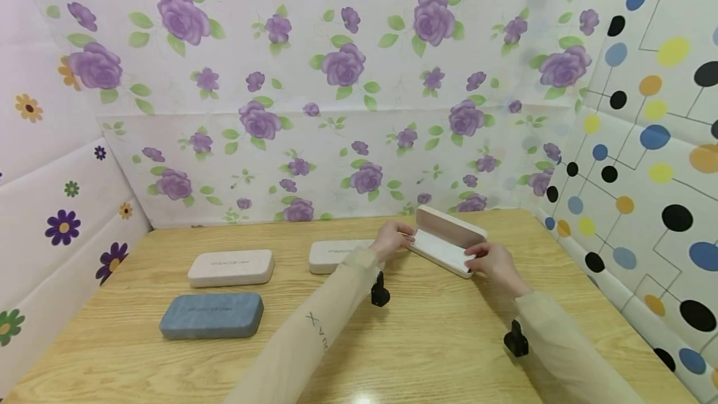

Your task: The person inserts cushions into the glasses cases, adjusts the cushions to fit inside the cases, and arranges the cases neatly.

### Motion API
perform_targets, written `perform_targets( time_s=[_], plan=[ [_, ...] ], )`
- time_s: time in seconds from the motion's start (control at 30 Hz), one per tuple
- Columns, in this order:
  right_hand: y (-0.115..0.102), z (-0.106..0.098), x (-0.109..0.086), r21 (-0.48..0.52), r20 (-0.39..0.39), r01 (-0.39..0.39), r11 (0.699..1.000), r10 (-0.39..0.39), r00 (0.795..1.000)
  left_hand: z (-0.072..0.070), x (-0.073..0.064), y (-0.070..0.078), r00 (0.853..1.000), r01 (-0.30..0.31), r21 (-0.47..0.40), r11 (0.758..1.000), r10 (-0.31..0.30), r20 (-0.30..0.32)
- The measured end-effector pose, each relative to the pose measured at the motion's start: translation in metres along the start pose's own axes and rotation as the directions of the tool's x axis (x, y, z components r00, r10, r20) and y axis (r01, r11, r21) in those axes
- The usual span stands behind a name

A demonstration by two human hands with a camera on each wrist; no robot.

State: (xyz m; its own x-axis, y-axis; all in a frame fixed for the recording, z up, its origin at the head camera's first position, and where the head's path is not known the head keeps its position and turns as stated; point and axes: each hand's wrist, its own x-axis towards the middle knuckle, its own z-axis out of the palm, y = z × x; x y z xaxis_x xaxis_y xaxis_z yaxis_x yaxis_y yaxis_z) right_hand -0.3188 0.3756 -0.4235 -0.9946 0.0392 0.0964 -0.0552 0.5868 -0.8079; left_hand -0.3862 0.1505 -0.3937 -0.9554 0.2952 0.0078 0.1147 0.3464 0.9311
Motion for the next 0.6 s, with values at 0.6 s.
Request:
perform_targets(
  time_s=[0.6],
  plan=[
    [-0.002,-0.009,-0.009,0.411,0.016,-0.246,0.878,0.263,0.965,0.022,0.040,-0.021,0.999,-0.015,0.102,0.995,0.018,-0.029]
  ],
)
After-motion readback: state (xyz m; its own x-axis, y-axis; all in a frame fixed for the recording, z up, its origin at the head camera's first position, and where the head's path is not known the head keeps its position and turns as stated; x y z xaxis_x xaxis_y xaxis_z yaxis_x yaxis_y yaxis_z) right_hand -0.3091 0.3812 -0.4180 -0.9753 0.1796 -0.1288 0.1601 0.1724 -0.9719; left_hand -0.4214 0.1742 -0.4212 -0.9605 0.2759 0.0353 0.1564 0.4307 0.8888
